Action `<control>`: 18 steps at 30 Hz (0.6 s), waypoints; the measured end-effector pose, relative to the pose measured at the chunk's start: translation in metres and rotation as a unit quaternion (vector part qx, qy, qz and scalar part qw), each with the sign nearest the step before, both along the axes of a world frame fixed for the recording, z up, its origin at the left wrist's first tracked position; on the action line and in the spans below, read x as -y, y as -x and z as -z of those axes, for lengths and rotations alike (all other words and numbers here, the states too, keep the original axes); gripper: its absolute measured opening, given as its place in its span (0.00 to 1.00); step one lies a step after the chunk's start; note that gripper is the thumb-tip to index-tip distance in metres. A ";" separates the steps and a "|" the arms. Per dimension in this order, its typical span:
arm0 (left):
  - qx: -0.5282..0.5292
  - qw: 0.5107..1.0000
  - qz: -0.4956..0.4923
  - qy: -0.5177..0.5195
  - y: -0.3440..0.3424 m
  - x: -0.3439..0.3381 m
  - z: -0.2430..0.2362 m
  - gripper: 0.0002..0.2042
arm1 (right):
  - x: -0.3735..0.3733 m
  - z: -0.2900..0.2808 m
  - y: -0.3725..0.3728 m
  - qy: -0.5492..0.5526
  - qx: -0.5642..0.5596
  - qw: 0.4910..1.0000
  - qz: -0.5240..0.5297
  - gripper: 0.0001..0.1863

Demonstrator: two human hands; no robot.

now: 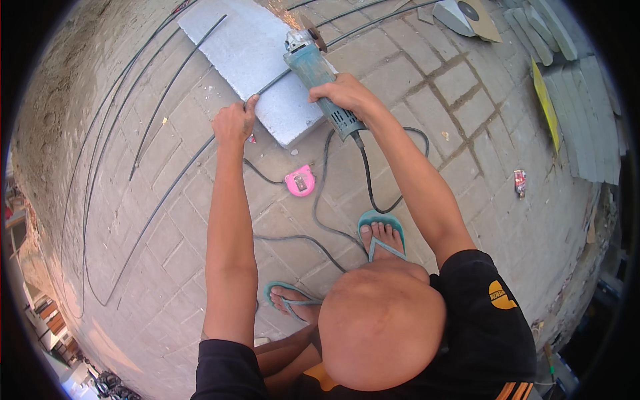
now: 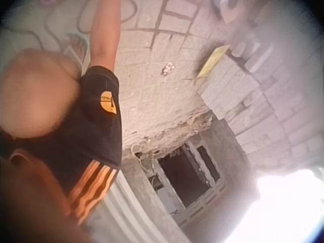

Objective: The person marks several metal rods with a pen and cuts them to size using an angle grinder while squatting on a paved outdoor surface.

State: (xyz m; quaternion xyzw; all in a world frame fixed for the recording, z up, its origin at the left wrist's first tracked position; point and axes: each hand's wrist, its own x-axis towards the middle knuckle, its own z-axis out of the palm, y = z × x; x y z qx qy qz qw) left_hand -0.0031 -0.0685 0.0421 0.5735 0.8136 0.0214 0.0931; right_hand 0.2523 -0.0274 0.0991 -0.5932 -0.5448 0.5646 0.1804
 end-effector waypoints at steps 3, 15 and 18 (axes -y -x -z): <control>0.007 0.999 0.005 -0.044 0.000 0.002 0.003 0.34 | 0.000 0.002 0.000 -0.003 -0.002 1.000 0.002 0.24; -0.008 1.000 0.002 -0.004 0.001 -0.001 0.004 0.34 | 0.003 0.001 -0.003 -0.004 -0.004 1.000 -0.003 0.24; -0.013 1.000 0.002 -0.008 0.003 -0.001 0.006 0.34 | 0.003 0.000 -0.001 -0.001 -0.007 1.000 -0.001 0.25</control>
